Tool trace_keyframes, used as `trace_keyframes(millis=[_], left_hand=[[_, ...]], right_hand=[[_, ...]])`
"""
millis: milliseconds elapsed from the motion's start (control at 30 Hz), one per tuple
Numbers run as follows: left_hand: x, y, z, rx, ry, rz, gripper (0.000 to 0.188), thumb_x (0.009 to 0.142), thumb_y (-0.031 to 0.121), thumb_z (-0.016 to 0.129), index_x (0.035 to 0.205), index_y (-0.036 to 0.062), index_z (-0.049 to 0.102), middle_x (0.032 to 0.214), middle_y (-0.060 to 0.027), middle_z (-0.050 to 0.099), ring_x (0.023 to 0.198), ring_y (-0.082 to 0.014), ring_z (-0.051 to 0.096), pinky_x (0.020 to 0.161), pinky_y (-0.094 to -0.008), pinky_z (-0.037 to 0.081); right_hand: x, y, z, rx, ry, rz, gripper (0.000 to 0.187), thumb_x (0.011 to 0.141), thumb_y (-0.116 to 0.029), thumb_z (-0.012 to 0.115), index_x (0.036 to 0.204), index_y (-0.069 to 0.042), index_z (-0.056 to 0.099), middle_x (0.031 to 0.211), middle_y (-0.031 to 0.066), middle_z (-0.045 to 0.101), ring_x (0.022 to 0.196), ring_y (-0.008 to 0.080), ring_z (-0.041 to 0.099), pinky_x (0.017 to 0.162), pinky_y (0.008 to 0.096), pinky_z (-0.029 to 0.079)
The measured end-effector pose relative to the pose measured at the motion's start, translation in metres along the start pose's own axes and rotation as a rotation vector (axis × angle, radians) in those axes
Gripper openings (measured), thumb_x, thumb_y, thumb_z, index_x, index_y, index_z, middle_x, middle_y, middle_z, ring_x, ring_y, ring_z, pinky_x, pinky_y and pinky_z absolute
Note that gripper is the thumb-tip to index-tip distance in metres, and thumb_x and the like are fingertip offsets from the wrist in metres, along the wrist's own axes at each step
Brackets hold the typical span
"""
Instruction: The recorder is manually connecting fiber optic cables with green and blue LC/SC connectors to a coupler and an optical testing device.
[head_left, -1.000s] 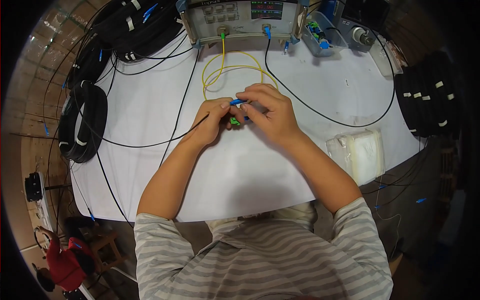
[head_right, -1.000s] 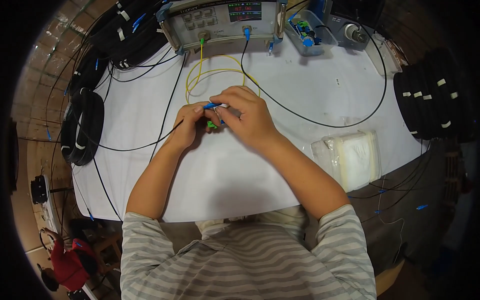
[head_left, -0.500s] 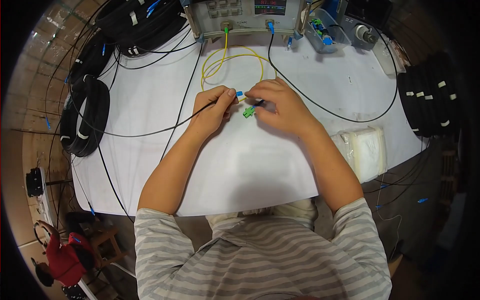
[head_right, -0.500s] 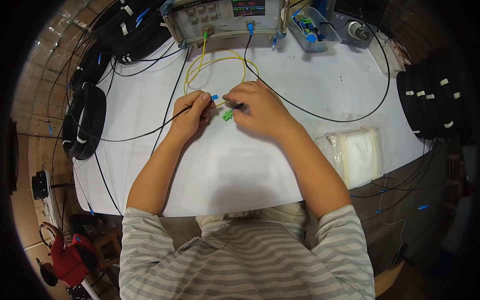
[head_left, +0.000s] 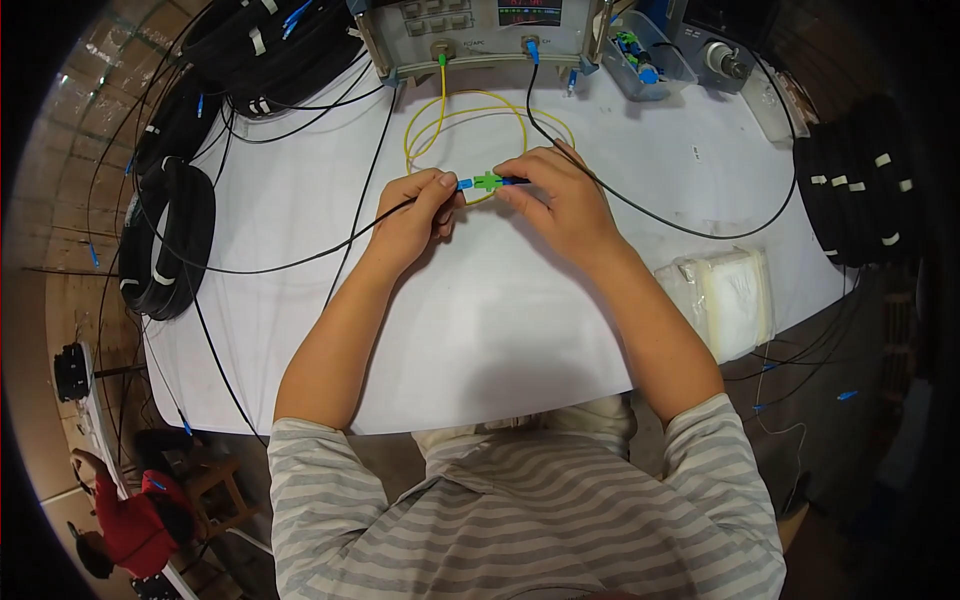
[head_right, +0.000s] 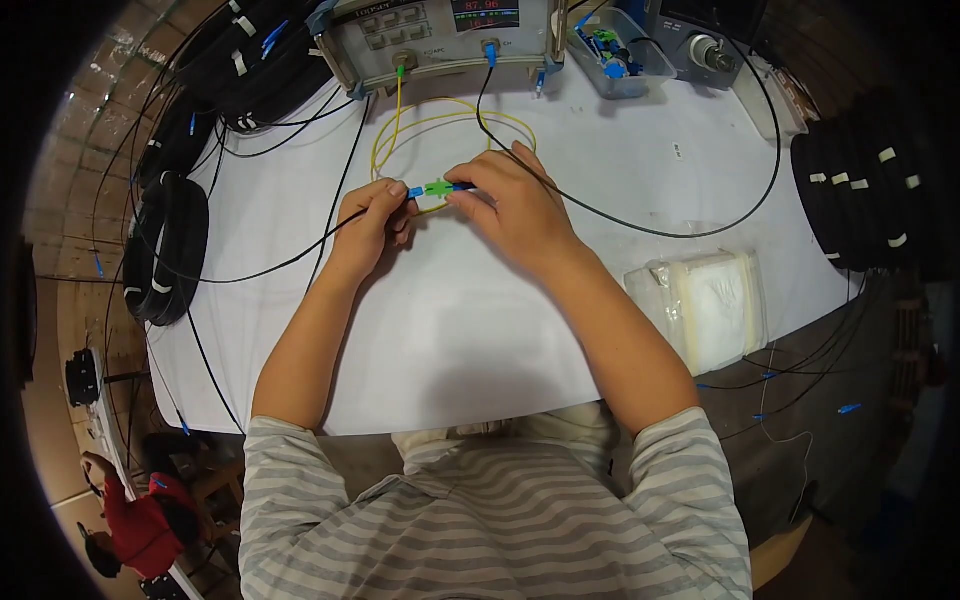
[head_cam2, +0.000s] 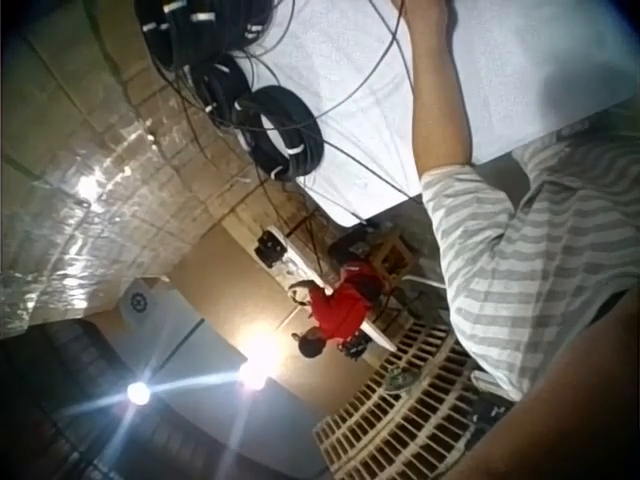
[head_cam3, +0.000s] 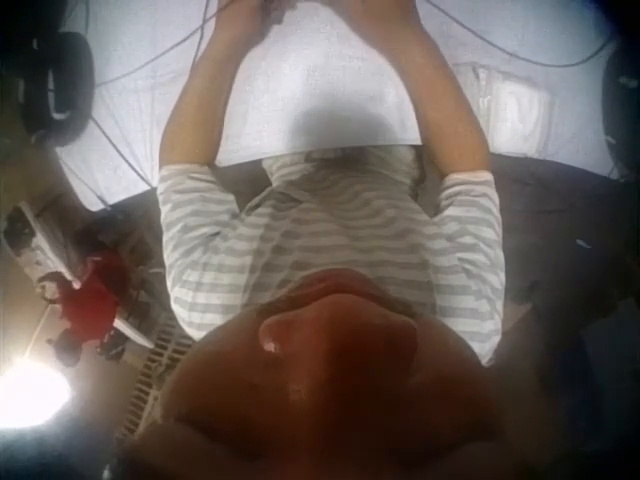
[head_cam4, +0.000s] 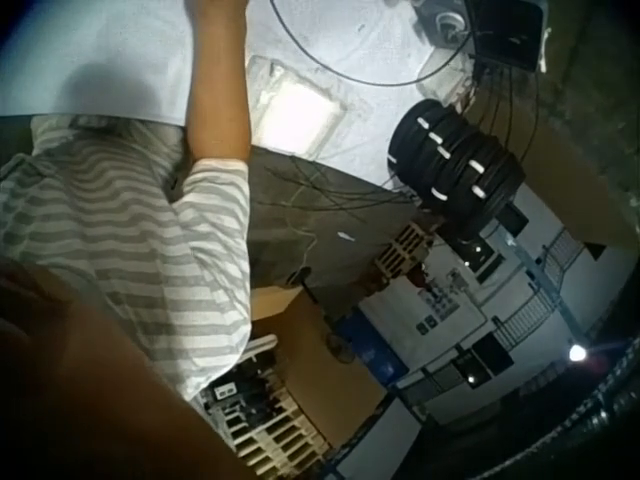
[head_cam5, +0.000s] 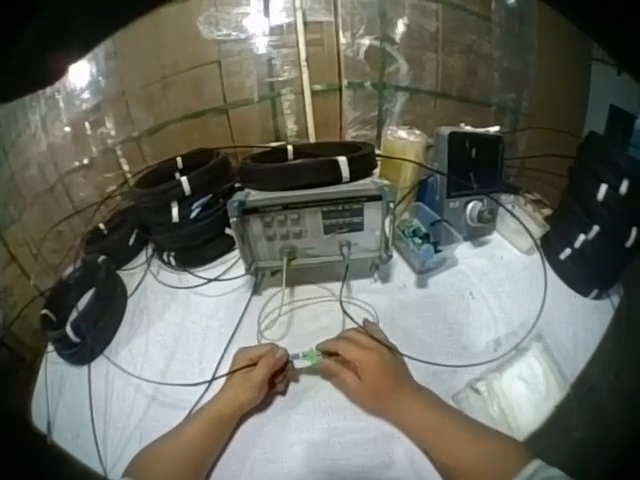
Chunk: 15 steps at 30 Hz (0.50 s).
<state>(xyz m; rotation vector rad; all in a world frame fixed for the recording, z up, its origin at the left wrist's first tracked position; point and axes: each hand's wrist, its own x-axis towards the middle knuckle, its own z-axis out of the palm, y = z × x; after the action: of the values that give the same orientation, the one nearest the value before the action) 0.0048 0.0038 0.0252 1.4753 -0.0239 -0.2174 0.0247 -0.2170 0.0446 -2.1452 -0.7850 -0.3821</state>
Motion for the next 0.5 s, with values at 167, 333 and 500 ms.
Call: trace_keyframes(millis=[167,333,500], left_hand=[[-0.001,0.001,0.0,0.043,-0.057,-0.024,0.034,0.098,0.028,0.057,0.081,-0.0006,0.065,0.063,0.0003,0.05,0.054,-0.0088,0.047,0.05,-0.0248,0.041],[-0.002,0.006,-0.001,0.048,-0.087,-0.033,0.035,0.098,0.029,0.058,0.083,-0.002,0.066,0.063,0.0003,0.05,0.055,-0.0093,0.047,0.051,-0.0248,0.041],[-0.004,0.011,0.0,0.054,-0.099,-0.077,0.036,0.099,0.028,0.057,0.088,-0.0049,0.066,0.061,-0.0025,0.051,0.053,-0.0128,0.049,0.051,-0.027,0.044]], right_hand=[[-0.002,0.001,0.004,-0.005,0.013,-0.066,0.016,0.085,-0.019,0.069,0.098,-0.01,0.067,0.09,0.0029,0.064,0.085,0.0221,0.06,0.097,0.0413,0.038],[0.0,0.002,0.008,0.001,0.05,-0.154,0.015,0.082,-0.016,0.071,0.095,-0.007,0.067,0.087,0.0049,0.064,0.085,0.0245,0.06,0.09,0.04,0.043],[-0.002,-0.001,0.009,0.02,0.07,-0.153,0.014,0.082,-0.013,0.07,0.093,-0.005,0.066,0.087,0.0071,0.065,0.083,0.0271,0.059,0.083,0.0387,0.045]])
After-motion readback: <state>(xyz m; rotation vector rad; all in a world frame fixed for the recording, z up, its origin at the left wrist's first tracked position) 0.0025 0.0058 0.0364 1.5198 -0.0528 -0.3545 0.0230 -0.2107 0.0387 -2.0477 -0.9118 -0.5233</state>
